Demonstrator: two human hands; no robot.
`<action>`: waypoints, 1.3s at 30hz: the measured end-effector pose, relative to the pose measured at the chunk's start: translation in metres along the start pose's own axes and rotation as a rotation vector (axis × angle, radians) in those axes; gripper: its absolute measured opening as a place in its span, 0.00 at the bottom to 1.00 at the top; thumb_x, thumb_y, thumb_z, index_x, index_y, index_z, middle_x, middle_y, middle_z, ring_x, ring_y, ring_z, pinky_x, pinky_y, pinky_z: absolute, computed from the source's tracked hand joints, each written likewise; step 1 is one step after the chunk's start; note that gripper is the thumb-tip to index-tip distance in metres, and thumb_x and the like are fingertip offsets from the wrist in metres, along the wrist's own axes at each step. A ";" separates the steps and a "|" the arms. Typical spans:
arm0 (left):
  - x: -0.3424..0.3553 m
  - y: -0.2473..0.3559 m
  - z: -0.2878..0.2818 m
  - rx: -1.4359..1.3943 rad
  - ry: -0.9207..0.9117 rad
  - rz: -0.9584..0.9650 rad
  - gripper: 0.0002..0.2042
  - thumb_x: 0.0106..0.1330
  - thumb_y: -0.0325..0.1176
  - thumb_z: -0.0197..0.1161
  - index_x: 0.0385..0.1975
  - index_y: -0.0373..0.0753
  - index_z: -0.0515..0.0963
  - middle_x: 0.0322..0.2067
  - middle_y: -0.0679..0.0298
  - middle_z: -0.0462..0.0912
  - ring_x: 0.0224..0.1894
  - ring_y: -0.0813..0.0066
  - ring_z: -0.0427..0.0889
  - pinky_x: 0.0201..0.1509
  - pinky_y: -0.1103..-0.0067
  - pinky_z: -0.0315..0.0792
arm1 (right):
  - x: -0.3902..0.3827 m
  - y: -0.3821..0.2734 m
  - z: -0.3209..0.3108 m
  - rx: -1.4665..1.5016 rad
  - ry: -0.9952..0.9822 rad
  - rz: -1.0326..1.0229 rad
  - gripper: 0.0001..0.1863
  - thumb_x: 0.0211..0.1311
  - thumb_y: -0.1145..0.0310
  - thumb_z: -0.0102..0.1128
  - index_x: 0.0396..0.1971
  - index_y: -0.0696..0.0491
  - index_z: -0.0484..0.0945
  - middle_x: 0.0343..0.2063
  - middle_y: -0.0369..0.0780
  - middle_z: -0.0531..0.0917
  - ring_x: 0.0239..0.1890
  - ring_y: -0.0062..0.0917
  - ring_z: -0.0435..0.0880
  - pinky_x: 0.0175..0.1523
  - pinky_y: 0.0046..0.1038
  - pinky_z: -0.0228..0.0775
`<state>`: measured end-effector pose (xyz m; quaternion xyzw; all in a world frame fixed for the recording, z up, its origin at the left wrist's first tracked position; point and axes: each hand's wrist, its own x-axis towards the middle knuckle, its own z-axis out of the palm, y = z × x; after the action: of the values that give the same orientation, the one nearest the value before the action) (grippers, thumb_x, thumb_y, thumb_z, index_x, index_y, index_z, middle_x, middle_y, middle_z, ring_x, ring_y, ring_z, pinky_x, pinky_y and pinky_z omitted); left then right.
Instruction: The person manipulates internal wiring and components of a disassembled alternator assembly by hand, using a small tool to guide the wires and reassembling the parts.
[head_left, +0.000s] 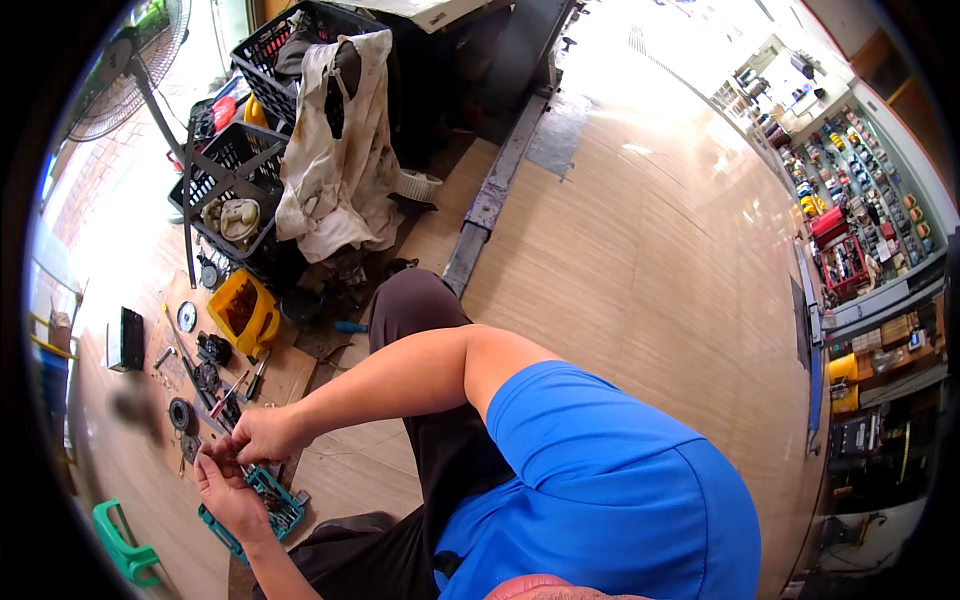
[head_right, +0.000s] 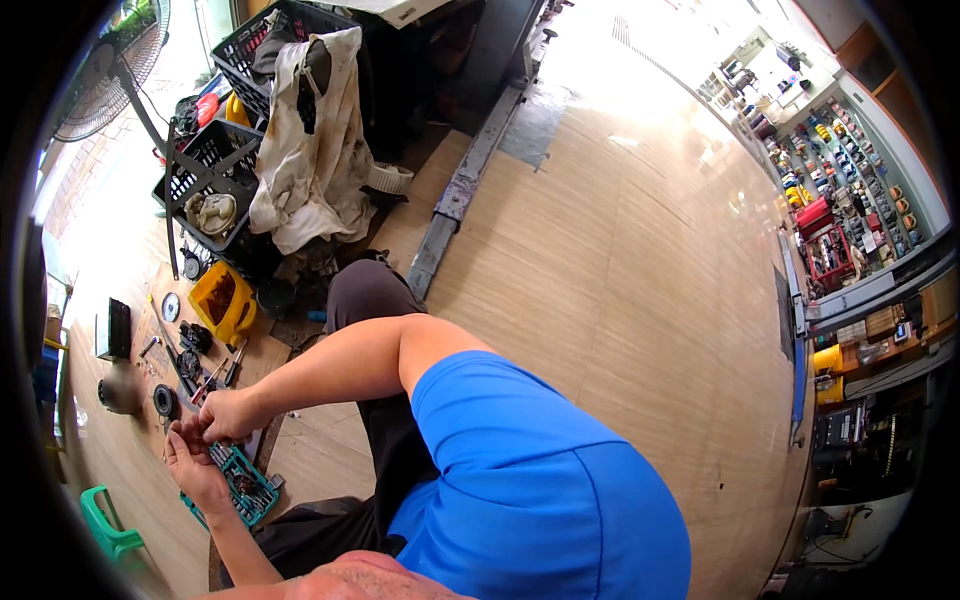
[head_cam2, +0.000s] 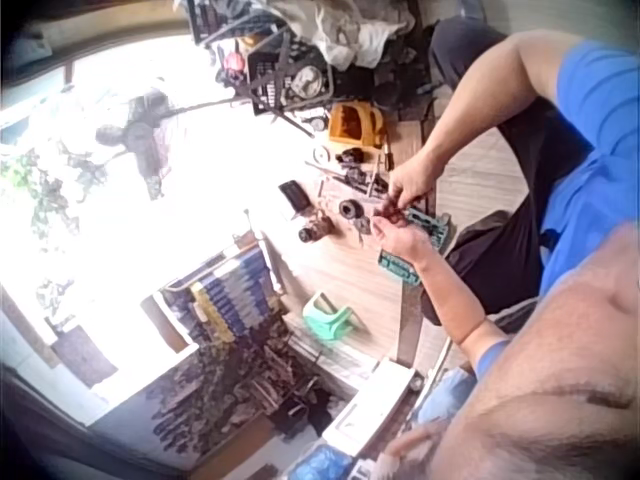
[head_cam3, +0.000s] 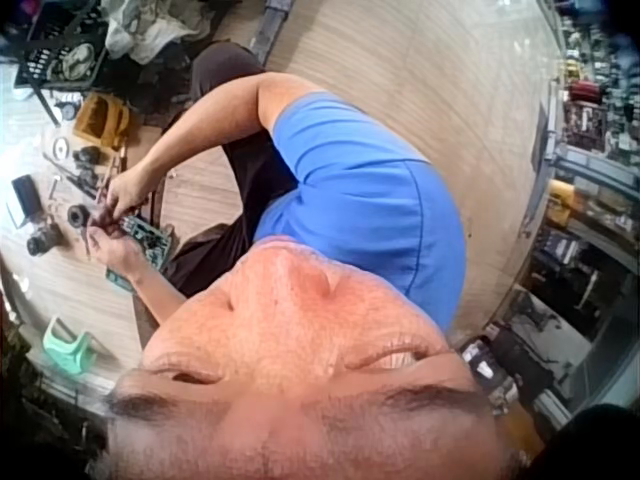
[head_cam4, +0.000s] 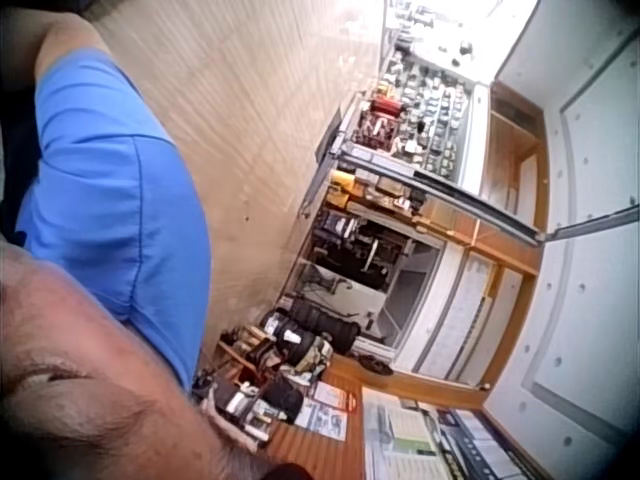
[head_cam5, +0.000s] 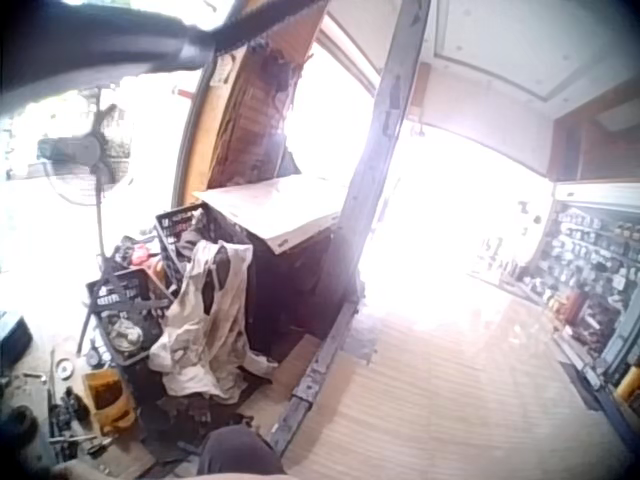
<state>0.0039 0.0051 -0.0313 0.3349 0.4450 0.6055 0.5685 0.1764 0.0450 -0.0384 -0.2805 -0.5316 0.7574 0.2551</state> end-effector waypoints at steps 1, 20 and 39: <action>-0.002 0.002 0.003 -0.012 0.018 0.006 0.12 0.76 0.35 0.46 0.46 0.32 0.71 0.39 0.58 0.79 0.44 0.69 0.80 0.52 0.76 0.75 | -0.001 0.001 0.000 -0.021 -0.012 0.019 0.07 0.59 0.71 0.57 0.24 0.56 0.78 0.15 0.34 0.74 0.16 0.18 0.73 0.20 0.23 0.65; -0.026 0.011 0.040 1.191 -0.348 0.044 0.09 0.66 0.28 0.56 0.31 0.27 0.78 0.17 0.54 0.77 0.19 0.68 0.77 0.26 0.73 0.68 | -0.004 -0.029 -0.034 -0.950 -0.041 -0.075 0.13 0.53 0.62 0.61 0.29 0.58 0.83 0.27 0.52 0.81 0.32 0.46 0.81 0.38 0.40 0.71; -0.007 -0.003 0.014 0.128 0.001 -0.022 0.14 0.75 0.34 0.49 0.49 0.29 0.74 0.40 0.61 0.81 0.41 0.77 0.80 0.46 0.82 0.75 | -0.011 -0.009 0.004 0.260 -0.111 0.068 0.07 0.69 0.65 0.51 0.31 0.50 0.73 0.17 0.31 0.70 0.15 0.14 0.64 0.19 0.18 0.54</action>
<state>0.0190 0.0005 -0.0275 0.3654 0.4869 0.5694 0.5524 0.1819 0.0378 -0.0266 -0.2204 -0.4326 0.8424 0.2337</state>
